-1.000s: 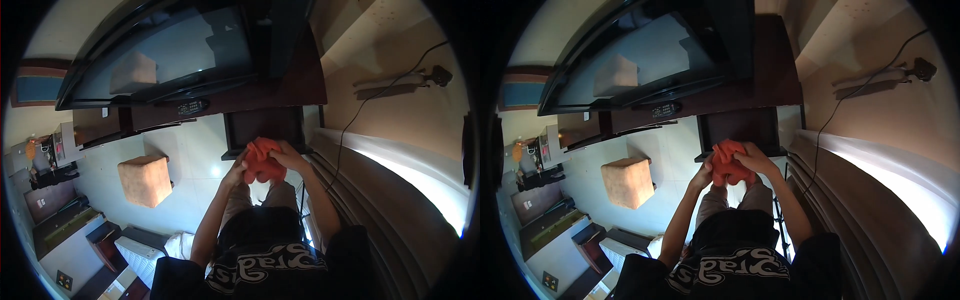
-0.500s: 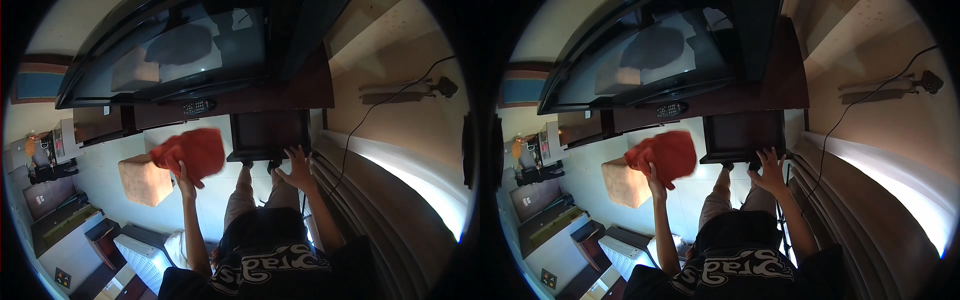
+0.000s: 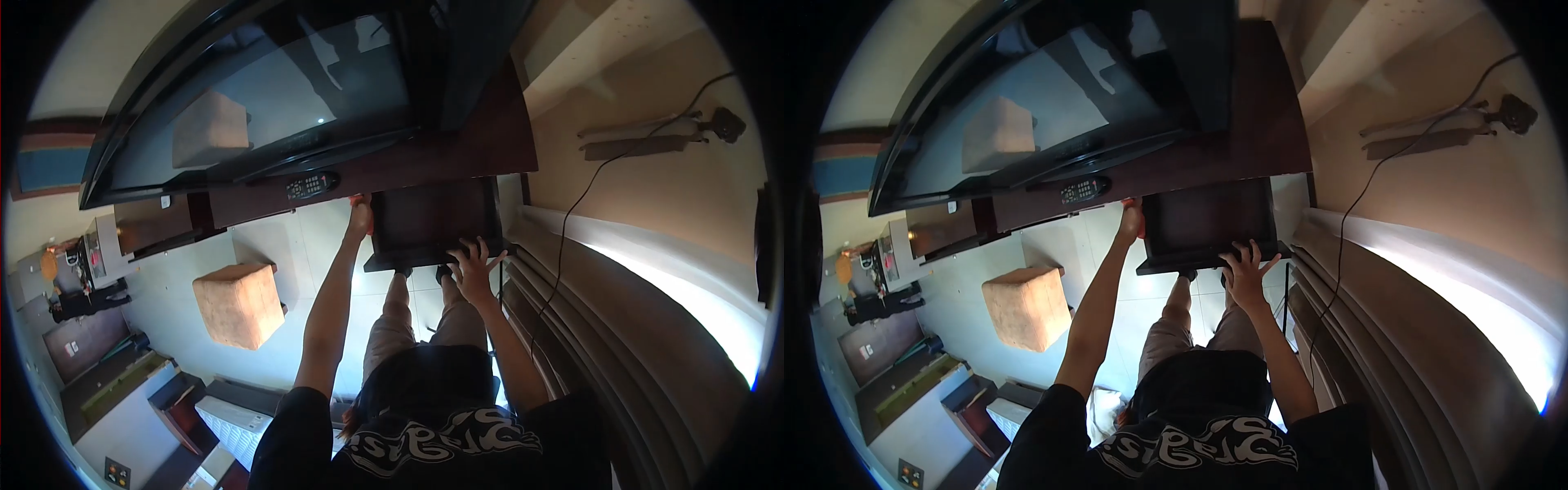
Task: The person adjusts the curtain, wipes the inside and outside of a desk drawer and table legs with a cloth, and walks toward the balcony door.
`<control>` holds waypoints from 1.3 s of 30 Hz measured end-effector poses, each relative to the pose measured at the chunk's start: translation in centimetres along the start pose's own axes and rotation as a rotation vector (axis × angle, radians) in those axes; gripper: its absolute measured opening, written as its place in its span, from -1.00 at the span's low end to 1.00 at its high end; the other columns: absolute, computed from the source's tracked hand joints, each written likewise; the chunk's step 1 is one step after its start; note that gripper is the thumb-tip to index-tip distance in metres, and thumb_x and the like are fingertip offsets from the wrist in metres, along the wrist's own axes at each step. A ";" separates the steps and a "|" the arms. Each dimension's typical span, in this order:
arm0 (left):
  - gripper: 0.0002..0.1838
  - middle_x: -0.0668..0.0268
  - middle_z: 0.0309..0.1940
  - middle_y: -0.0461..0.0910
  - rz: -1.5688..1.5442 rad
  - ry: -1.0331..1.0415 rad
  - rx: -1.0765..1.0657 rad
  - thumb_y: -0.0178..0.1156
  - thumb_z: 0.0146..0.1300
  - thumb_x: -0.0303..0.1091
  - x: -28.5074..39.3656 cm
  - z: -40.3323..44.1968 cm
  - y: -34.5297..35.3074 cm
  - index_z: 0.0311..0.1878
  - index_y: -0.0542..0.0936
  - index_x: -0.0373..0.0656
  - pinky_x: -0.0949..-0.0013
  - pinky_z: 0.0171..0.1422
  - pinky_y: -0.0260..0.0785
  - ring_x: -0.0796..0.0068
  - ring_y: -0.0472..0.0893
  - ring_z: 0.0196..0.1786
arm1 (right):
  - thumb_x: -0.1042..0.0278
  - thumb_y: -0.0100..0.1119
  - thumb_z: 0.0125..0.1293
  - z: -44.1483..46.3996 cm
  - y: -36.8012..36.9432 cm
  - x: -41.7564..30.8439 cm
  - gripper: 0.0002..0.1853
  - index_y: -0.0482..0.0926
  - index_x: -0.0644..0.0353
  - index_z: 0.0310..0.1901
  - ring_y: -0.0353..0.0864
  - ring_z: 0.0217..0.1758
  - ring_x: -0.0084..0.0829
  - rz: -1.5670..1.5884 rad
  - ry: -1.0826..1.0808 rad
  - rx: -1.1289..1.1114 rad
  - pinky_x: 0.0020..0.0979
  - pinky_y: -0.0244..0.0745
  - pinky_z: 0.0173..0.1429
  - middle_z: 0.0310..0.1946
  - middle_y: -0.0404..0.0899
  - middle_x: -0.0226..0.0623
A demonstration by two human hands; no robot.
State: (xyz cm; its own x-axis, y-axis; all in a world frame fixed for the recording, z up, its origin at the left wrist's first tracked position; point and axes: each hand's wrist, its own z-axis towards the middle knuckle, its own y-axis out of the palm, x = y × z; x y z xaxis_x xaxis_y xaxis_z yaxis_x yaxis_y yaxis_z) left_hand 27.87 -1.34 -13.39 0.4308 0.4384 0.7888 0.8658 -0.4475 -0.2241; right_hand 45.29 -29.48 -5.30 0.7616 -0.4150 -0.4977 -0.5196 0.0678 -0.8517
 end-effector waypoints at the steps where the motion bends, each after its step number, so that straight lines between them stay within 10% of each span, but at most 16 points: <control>1: -0.40 0.34 -0.44 0.44 0.070 -0.002 0.008 -0.16 0.50 0.23 -0.3 0.0 0.2 -0.15 0.51 -0.20 0.27 -0.12 0.28 0.45 0.43 -0.30 | 0.21 0.31 0.24 -0.2 -0.1 0.1 -0.69 0.57 -0.24 0.02 -0.01 0.54 -0.09 0.004 0.001 0.005 0.57 -0.81 0.33 0.27 0.33 -0.38; 7: -0.32 0.09 -0.38 0.61 0.410 -0.134 -0.062 -0.28 0.54 0.18 -3.3 -0.9 -1.0 0.19 0.48 -0.31 0.23 0.18 0.31 0.26 0.61 -0.09 | 0.23 0.32 0.23 -0.3 0.1 0.3 -0.68 0.56 -0.25 0.03 0.00 0.53 -0.10 0.022 -0.002 -0.001 0.58 -0.81 0.32 0.26 0.31 -0.39; 10: -0.35 0.24 -0.57 0.51 0.035 0.012 0.084 -0.33 0.53 0.22 -6.8 -1.8 -0.5 0.05 0.53 -0.17 0.22 -0.15 0.44 0.26 0.60 -0.37 | 0.22 0.31 0.24 -0.1 -0.1 0.3 -0.68 0.56 -0.25 0.03 0.01 0.52 -0.11 0.018 -0.001 -0.014 0.58 -0.82 0.31 0.26 0.31 -0.40; 13: -0.44 0.43 -0.73 0.23 -0.109 -0.194 -0.111 -0.32 0.50 0.28 -3.8 -7.4 -1.4 -0.29 0.38 -0.01 0.28 -0.70 0.11 0.48 0.27 -0.74 | 0.21 0.31 0.25 -0.1 0.0 0.4 -0.69 0.55 -0.26 0.03 0.02 0.52 -0.11 0.011 -0.008 -0.027 0.58 -0.82 0.31 0.26 0.30 -0.40; 17: -0.42 0.26 -0.17 0.54 -0.050 -0.367 -0.174 -0.30 0.49 0.29 -5.4 -5.3 -2.7 0.06 0.44 -0.03 0.36 -0.19 0.39 0.43 0.53 -0.20 | 0.20 0.29 0.26 -0.1 0.0 0.3 -0.70 0.55 -0.25 0.03 0.02 0.51 -0.10 0.004 -0.010 -0.022 0.59 -0.82 0.30 0.27 0.30 -0.39; 20: -0.32 0.20 0.29 0.37 -0.152 -0.260 -0.201 -0.27 0.50 0.26 -0.1 -5.0 -1.8 0.31 0.34 -0.16 0.41 0.24 0.25 0.46 0.39 0.22 | 0.20 0.28 0.28 0.2 0.3 0.1 -0.70 0.55 -0.25 0.04 0.02 0.51 -0.10 -0.002 0.001 -0.021 0.59 -0.81 0.30 0.28 0.30 -0.38; 28: -0.28 0.43 -0.31 0.41 -0.039 -0.090 -0.106 -0.28 0.49 0.32 -4.3 -3.2 -1.0 0.23 0.38 -0.22 0.39 -0.11 0.28 0.61 0.41 -0.26 | 0.22 0.28 0.28 -0.1 0.0 -0.1 -0.69 0.55 -0.24 0.05 0.02 0.51 -0.11 0.012 0.038 -0.061 0.60 -0.79 0.30 0.29 0.29 -0.38; 29: -0.30 0.49 -0.42 0.34 0.009 -0.312 -0.242 -0.26 0.47 0.34 -4.1 -4.7 -2.2 0.15 0.40 -0.18 0.43 -0.28 0.18 0.64 0.30 -0.37 | 0.22 0.28 0.28 -0.1 0.1 0.0 -0.69 0.55 -0.24 0.05 0.02 0.50 -0.11 0.011 0.038 -0.061 0.59 -0.79 0.31 0.28 0.29 -0.38; 31: -0.33 0.51 -0.55 0.28 -0.048 0.074 -0.117 -0.23 0.46 0.35 -2.4 -8.6 -0.9 0.04 0.43 -0.15 0.42 -0.41 0.14 0.63 0.26 -0.50 | 0.23 0.28 0.28 0.1 0.1 0.1 -0.69 0.55 -0.23 0.06 0.03 0.50 -0.11 0.012 0.035 -0.057 0.59 -0.79 0.31 0.28 0.30 -0.37; 34: -0.41 0.45 -0.73 0.26 0.072 -0.105 -0.280 -0.17 0.45 0.32 -3.5 -9.2 -3.7 -0.20 0.43 -0.09 0.37 -0.65 0.07 0.54 0.24 -0.74 | 0.23 0.29 0.27 0.0 0.0 0.1 -0.68 0.55 -0.22 0.06 0.04 0.50 -0.11 0.015 0.026 -0.053 0.58 -0.79 0.31 0.27 0.30 -0.36; 39: -0.46 0.38 -0.58 0.41 0.125 -0.163 -0.244 -0.15 0.48 0.23 -1.6 -3.7 -4.4 -0.27 0.45 -0.10 0.31 -0.40 0.32 0.47 0.49 -0.49 | 0.24 0.30 0.25 0.2 0.0 -0.4 -0.67 0.55 -0.20 0.06 0.04 0.49 -0.09 0.017 0.032 -0.043 0.58 -0.81 0.31 0.26 0.31 -0.35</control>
State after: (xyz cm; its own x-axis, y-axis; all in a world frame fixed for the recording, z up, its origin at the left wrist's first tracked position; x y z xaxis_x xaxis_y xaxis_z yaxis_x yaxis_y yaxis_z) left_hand 22.47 -3.00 -11.50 0.5821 0.4786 0.6573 0.7256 -0.6706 -0.1543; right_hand 45.00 -29.16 -5.14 0.7400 -0.4430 -0.5062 -0.5494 0.0361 -0.8348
